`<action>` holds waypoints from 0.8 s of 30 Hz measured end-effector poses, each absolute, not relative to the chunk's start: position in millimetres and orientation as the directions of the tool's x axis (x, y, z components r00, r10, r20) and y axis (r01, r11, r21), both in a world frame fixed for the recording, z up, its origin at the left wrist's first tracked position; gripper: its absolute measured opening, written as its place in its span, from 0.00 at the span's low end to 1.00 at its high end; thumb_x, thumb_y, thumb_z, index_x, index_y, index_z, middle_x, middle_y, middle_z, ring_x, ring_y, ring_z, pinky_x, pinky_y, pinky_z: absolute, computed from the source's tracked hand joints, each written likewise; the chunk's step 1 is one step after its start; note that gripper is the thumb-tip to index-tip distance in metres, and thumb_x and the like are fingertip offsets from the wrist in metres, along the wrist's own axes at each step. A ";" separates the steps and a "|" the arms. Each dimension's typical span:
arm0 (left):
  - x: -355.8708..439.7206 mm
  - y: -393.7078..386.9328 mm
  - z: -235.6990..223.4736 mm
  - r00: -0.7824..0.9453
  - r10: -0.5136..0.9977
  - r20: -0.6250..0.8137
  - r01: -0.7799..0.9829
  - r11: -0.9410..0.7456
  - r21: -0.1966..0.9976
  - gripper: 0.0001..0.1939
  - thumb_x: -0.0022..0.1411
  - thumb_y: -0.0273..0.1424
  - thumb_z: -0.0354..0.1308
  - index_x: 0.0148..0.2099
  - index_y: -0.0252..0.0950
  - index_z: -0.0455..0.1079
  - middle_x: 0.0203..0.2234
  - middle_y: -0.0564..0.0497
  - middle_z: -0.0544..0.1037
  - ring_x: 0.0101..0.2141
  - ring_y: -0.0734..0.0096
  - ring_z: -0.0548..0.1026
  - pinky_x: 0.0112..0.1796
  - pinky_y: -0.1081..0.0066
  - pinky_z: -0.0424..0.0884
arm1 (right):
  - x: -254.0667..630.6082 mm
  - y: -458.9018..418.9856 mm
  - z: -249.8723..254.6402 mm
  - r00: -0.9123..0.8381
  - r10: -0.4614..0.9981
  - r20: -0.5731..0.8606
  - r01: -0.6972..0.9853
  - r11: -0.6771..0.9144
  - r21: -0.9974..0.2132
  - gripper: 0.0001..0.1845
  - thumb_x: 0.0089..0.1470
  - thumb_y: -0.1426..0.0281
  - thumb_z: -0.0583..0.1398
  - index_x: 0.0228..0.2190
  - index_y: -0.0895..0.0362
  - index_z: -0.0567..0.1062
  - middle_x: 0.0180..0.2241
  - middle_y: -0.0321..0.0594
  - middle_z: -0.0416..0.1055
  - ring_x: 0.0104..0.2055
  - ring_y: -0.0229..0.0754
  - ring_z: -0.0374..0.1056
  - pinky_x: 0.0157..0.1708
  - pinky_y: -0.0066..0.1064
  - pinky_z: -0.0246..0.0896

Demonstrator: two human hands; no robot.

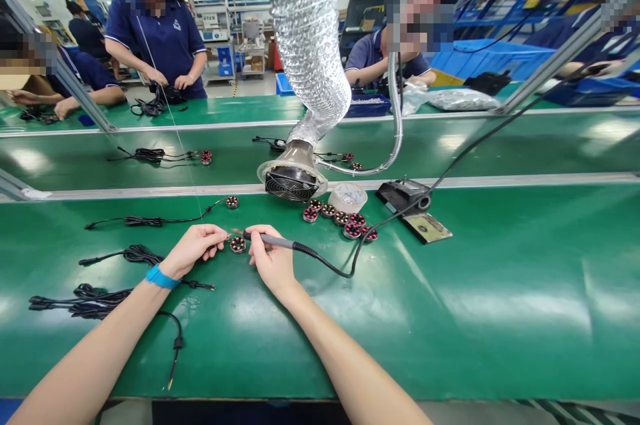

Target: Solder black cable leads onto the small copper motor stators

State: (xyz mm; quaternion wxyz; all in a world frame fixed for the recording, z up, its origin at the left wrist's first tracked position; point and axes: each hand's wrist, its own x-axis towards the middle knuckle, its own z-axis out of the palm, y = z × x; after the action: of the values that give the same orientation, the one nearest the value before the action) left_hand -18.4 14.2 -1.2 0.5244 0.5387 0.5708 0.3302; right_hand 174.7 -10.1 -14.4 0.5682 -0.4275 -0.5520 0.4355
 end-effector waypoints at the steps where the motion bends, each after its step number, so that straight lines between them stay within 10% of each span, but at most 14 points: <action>1: -18.4 14.3 -1.3 0.132 0.961 -0.242 0.267 0.201 0.943 0.16 0.54 0.41 0.62 0.30 0.31 0.72 0.19 0.54 0.72 0.16 0.82 0.62 0.16 0.79 0.55 | 174.4 -10.0 -14.5 0.013 0.967 0.255 -0.021 0.255 -0.967 0.18 0.60 0.54 0.57 0.34 0.57 0.74 0.19 0.31 0.66 0.15 0.33 0.65 0.16 0.23 0.62; 12: -18.5 14.2 -0.8 0.132 0.959 -0.250 0.268 0.208 0.941 0.17 0.53 0.43 0.63 0.30 0.32 0.73 0.19 0.54 0.72 0.16 0.82 0.62 0.16 0.78 0.56 | 172.6 -11.3 -13.7 0.010 0.957 0.288 0.044 0.288 -0.957 0.15 0.61 0.58 0.56 0.36 0.56 0.74 0.21 0.32 0.67 0.17 0.34 0.66 0.18 0.25 0.63; 24: -15.2 10.4 7.5 0.119 0.964 -0.237 0.311 0.191 0.931 0.15 0.53 0.40 0.61 0.27 0.33 0.70 0.17 0.54 0.70 0.17 0.81 0.58 0.19 0.77 0.52 | 163.1 6.6 -26.2 -0.157 0.819 0.553 0.245 0.574 -0.781 0.18 0.60 0.74 0.56 0.51 0.52 0.71 0.43 0.42 0.68 0.41 0.39 0.71 0.47 0.33 0.68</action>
State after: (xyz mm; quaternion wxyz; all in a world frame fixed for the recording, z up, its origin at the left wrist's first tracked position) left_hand -15.2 10.4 7.5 0.5081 0.5490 0.5806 0.3214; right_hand 163.1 6.6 -26.2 0.5308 -0.3739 -0.7109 0.2703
